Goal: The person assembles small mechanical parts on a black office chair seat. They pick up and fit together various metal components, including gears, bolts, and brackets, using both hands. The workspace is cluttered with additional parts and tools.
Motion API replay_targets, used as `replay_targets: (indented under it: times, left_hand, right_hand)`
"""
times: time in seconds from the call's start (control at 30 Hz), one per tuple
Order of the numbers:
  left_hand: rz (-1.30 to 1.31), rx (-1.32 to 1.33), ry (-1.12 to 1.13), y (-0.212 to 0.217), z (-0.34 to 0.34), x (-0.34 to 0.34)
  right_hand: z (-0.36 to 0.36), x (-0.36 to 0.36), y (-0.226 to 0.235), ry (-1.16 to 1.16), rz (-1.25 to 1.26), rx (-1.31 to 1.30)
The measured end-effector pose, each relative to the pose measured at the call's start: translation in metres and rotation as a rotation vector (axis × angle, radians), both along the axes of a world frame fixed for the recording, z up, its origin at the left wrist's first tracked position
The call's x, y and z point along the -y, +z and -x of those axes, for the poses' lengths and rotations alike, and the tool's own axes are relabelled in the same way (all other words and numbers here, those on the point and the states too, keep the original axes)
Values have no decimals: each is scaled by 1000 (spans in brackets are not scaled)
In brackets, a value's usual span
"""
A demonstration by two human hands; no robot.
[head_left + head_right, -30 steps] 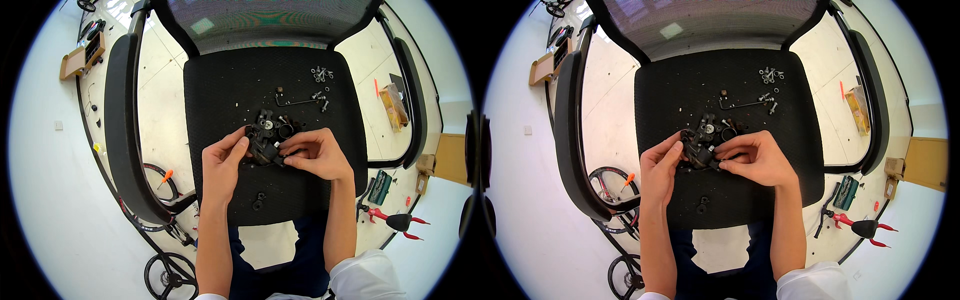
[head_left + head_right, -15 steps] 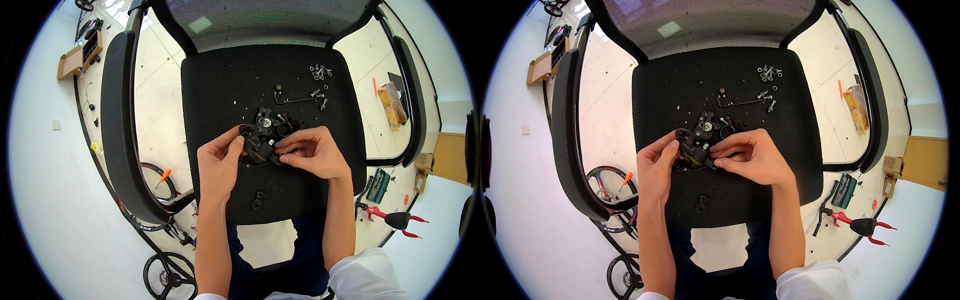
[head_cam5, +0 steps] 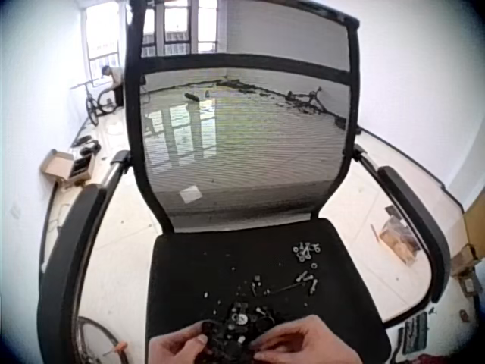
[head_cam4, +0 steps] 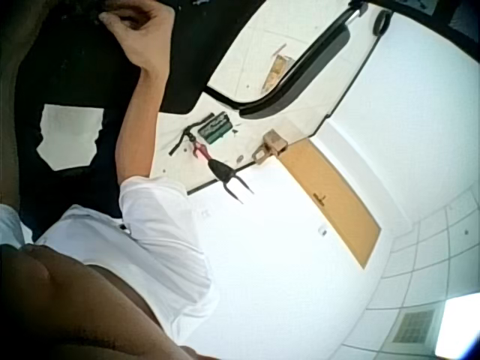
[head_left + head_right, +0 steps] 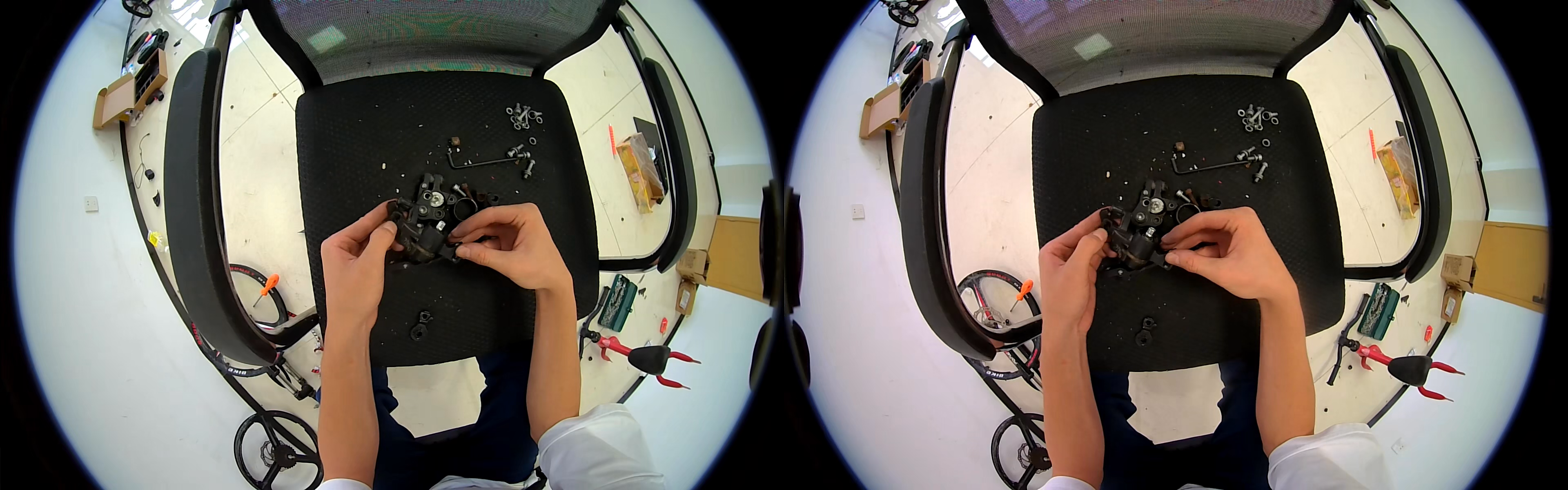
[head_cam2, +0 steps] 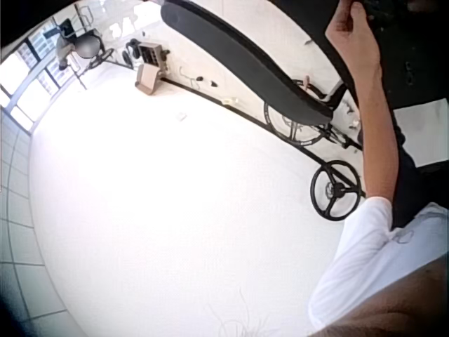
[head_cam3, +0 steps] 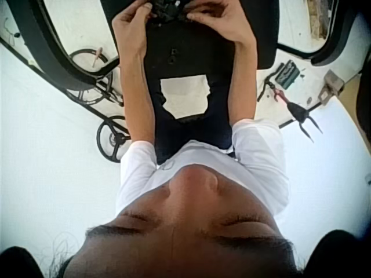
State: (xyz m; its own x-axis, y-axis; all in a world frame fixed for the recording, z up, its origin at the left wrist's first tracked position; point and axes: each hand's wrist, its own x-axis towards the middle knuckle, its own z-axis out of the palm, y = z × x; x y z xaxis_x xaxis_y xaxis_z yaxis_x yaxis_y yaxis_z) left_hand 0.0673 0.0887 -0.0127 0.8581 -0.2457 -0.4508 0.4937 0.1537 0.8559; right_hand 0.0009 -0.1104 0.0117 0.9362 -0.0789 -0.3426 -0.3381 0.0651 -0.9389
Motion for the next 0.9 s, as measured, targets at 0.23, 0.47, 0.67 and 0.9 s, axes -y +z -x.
replay_targets:
  times: [0.23, 0.47, 0.67, 0.9]
  left_hand:
    - [51, -40, 19, 2, 0, 1]
    - [5, -5, -1, 2, 0, 1]
    - [-111, 32, -2, 0, 1, 4]
    - [-103, 66, 65, 2, 2, 10]
  right_hand:
    - [0, -2, -3, 11, 16, 10]
    - [0, -4, -4, 50, 18, 19]
    - [0, -6, -4, 82, 44, -34]
    - [-2, -19, -4, 66, -71, -80]
